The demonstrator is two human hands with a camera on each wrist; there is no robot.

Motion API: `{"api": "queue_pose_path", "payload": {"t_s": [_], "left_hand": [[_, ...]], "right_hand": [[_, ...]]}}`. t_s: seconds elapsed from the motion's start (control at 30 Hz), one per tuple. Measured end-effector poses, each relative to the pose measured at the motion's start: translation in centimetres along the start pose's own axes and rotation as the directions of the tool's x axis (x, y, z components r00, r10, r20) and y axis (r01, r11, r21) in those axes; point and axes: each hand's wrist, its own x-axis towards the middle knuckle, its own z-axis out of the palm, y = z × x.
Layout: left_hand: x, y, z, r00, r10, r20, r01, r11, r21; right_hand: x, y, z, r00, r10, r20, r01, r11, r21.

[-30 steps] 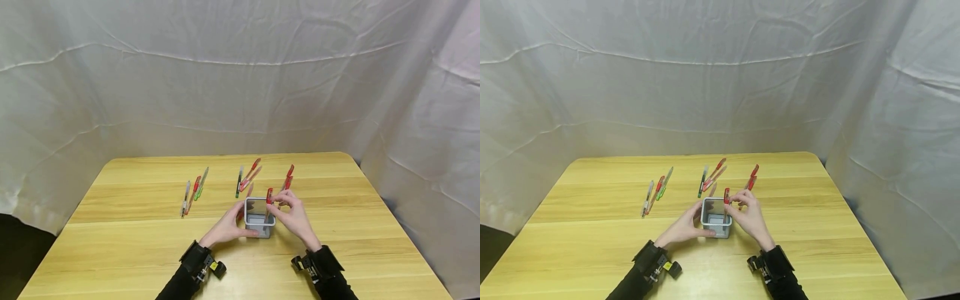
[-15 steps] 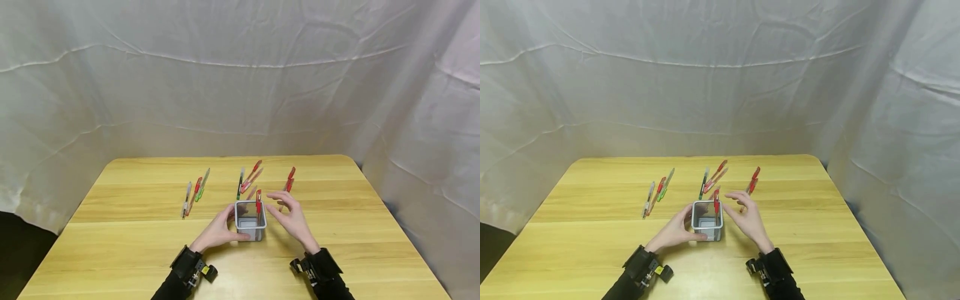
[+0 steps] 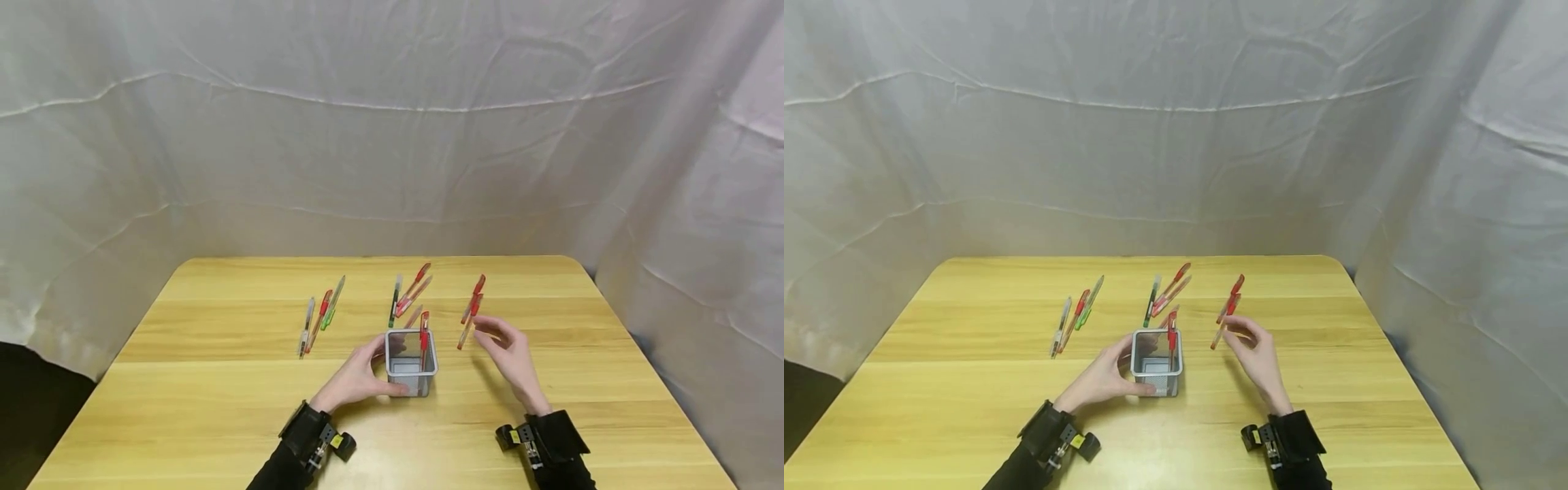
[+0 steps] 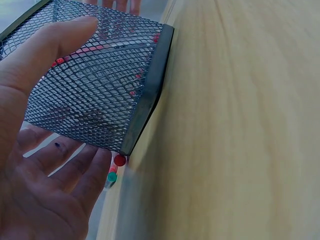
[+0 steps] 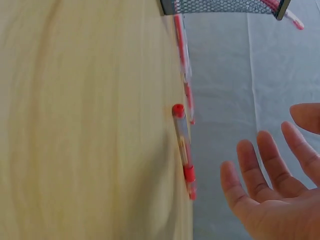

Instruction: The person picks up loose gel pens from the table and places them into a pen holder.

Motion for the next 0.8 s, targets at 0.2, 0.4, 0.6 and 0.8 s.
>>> {"api": "queue_pose_path", "payload": {"t_s": [0.2,0.4,0.6,0.8], "left_hand": [[0.1,-0.2,0.0,1.000,0.005,0.011,-0.005,1.000,-0.020],[0.1,-0.3,0.0,1.000,0.012,0.022,-0.011,0.999,-0.042],[0.1,-0.4,0.0,1.000,0.018,0.018,-0.017,0.997,-0.070],[0.2,-0.4,0.0,1.000,0.023,0.016,-0.022,0.997,-0.068]], "right_hand": [[-0.4,-2.9,-0.4,1.000,0.005,0.019,-0.005,0.999,0.031],[-0.5,-3.0,-1.0,0.994,0.093,0.063,-0.099,0.991,0.094],[0.0,-2.7,-1.4,0.990,0.112,0.082,-0.120,0.987,0.104],[1.0,-4.2,-1.6,0.975,0.216,0.054,-0.218,0.975,0.038]]}}
